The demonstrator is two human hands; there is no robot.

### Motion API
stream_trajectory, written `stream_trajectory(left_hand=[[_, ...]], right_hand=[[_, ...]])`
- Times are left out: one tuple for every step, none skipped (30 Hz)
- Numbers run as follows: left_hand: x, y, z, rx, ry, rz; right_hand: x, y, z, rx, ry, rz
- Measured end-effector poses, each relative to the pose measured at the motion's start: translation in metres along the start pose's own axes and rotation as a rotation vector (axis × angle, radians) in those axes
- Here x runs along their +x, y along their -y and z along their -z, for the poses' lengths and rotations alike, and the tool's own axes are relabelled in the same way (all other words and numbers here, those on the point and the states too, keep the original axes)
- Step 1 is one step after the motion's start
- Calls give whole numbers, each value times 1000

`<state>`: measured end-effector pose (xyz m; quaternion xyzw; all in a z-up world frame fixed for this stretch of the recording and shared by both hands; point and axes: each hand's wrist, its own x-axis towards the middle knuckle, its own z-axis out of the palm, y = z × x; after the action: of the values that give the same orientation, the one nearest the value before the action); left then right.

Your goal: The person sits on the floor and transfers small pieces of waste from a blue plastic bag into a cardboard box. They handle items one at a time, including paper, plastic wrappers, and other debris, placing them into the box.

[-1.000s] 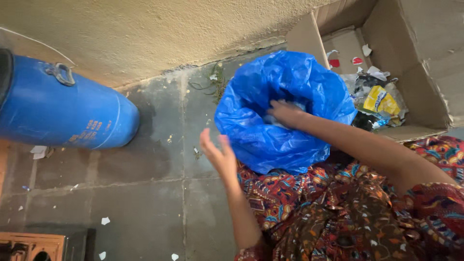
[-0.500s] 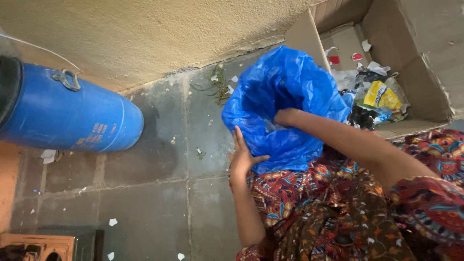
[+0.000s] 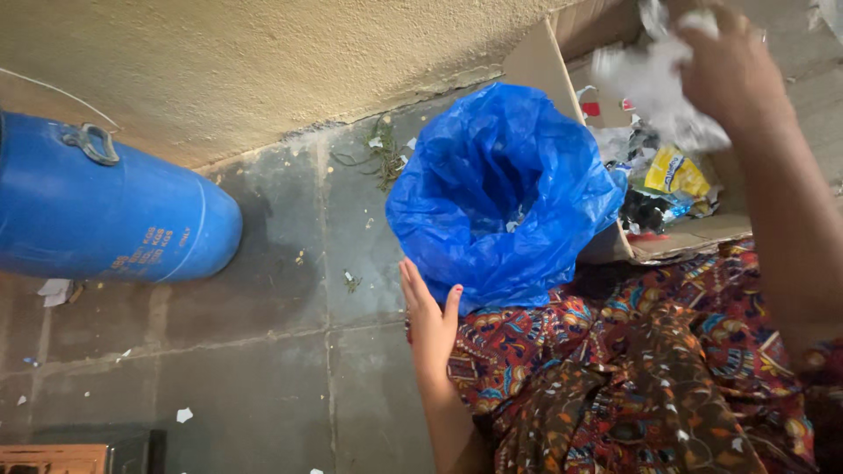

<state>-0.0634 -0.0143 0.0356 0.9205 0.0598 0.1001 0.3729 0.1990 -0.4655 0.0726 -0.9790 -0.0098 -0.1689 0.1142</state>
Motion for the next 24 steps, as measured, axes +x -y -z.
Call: stream_trajectory(left_hand=[[-6, -8, 0, -267, -2, 37], [-9, -16, -4, -529, -8, 68], [-11, -25, -10, -791, -12, 97], [-11, -33, -18, -968, -70, 225], [-10, -41, -30, -1144, -130, 355], [-12, -44, -41, -1312, -188, 493], [-10, -43, -52, -1358, -189, 567], [-2, -39, -64, -1404, -189, 640], [7, -31, -72, -1449, -190, 713], [18, -18, -77, -1523, -158, 691], [30, -4, -78, -1597, -126, 668], [42, 9, -80, -1674, -88, 640], [51, 21, -76, -1690, -47, 641], [62, 33, -69, -1710, -8, 645], [76, 43, -61, -1729, 32, 650], [91, 50, -54, -1667, -38, 687], [105, 54, -47, -1603, -106, 723], [116, 56, -39, -1522, -127, 658], [124, 56, -32, -1441, -146, 592], [126, 53, -27, -1359, -167, 526], [119, 48, -29, -1099, -261, 449], [110, 41, -32, -838, -353, 360], [100, 34, -37, -575, -438, 271], [83, 27, -46, -516, -495, 261]], right_hand=[[1, -7, -14, -66, 123, -28], [-1, -4, -28, -77, 162, -3], [-7, 5, -39, -59, 150, 56], [-14, 20, -46, -2, 127, 123], [-19, 45, -56, 54, 103, 189], [-23, 68, -66, 195, 123, 243], [-23, 89, -78, 337, 141, 298], [-14, 113, -93, 406, 184, 347], [-10, 133, -111, 455, 269, 282], [-9, 147, -132, 501, 356, 210], [-11, 158, -155, 564, 371, 202], [-11, 162, -175, 624, 381, 193], [-15, 159, -192, 663, 426, 34], [-21, 156, -207, 696, 474, -124], [-25, 153, -218, 728, 520, -283], [-31, 150, -223, 981, 591, -401], [-36, 147, -224, 1236, 656, -521], [-43, 144, -222, 1491, 713, -643], [-51, 142, -216, 1558, 771, -659], [-60, 143, -207, 1625, 831, -672], [-68, 146, -192, 1692, 891, -684], [-70, 149, -171, 1437, 887, -643], [-72, 148, -147, 1184, 871, -598], [-69, 148, -124, 936, 848, -547]])
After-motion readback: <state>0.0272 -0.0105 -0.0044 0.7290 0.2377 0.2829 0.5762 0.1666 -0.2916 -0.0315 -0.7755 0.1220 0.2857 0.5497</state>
